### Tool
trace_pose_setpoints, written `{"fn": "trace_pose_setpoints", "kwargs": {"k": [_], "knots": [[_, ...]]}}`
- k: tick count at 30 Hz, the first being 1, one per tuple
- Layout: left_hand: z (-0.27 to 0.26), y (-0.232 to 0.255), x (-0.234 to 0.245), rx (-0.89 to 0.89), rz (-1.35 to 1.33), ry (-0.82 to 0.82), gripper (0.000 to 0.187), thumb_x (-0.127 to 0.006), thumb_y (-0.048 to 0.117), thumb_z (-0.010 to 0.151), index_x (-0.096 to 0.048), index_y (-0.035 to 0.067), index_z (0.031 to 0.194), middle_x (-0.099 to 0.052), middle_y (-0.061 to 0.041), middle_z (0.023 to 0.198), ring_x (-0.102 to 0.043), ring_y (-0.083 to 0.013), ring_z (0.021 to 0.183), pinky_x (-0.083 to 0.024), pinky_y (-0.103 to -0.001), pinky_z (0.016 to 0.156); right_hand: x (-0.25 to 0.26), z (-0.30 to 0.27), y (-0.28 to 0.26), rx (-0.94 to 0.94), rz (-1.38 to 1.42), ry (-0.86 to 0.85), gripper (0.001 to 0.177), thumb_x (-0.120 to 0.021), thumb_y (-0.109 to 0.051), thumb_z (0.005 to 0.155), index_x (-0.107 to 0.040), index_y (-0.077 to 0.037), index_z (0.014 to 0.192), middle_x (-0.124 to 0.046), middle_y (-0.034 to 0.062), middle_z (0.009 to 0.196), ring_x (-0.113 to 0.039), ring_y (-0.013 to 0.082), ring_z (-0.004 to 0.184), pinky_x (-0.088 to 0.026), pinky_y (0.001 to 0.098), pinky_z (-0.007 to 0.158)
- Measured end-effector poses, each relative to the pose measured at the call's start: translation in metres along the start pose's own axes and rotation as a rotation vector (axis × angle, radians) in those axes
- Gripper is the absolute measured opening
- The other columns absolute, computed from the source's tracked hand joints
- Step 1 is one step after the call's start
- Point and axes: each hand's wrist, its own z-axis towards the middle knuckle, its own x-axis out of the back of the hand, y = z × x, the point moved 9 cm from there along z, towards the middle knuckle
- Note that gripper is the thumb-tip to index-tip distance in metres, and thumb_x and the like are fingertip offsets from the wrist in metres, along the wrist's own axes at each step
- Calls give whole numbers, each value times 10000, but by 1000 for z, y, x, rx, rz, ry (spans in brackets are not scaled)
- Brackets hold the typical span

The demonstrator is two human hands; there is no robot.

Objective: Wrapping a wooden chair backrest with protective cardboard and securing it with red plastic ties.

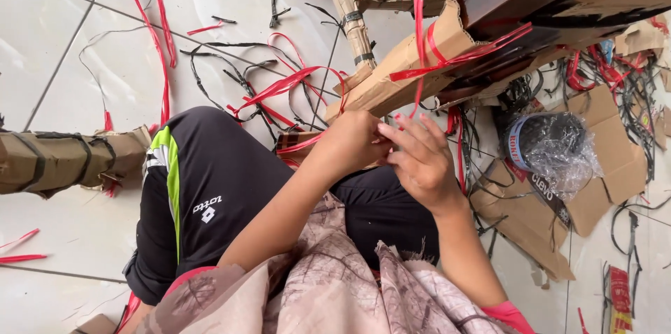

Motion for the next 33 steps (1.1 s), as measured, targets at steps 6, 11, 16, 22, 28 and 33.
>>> {"fn": "trace_pose_setpoints", "kwargs": {"k": [6,11,16,22,28,33], "knots": [[-24,54,43,-196,138,174,174,-697,271,848,-702,120,762,-664,-101,636,-704,-361,649,-564,-445,594,-2,-22,46,-409,267,113,175,-789,-23,919,-684,-47,781,-791,115,1058,-751,344,873,-606,413,744],[-31,74,41,-349,-136,398,96,-713,262,884,-745,172,886,-707,11,776,-713,-170,701,-583,-311,629,9,-57,68,-770,404,448,208,-823,-41,900,-663,-27,768,-736,135,917,-674,185,763,-558,310,678],[-35,84,35,-466,-348,541,57,-732,181,878,-741,145,921,-685,-21,814,-703,-163,739,-577,-280,710,0,-93,83,-997,671,754,305,-791,-238,937,-557,-64,846,-663,117,861,-610,113,682,-491,202,597],[-42,91,36,-614,-222,589,63,-763,188,885,-744,178,944,-704,12,869,-712,-208,820,-538,-295,855,-24,-129,105,-1186,941,870,281,-800,-170,913,-537,-74,936,-652,90,754,-674,143,592,-541,185,587],[-45,91,35,-605,-222,596,84,-795,121,879,-764,160,946,-743,-8,843,-733,-227,790,-532,-305,852,-3,-121,91,-1126,429,638,203,-802,-185,930,-744,6,889,-588,86,554,-552,85,488,-445,223,430],[-40,84,36,-555,-300,564,78,-799,101,881,-780,145,941,-720,-5,670,-705,-220,722,-559,-281,817,7,-84,73,-901,580,467,262,-810,-128,866,-716,101,953,-700,209,917,-674,208,834,-582,362,770]]}}
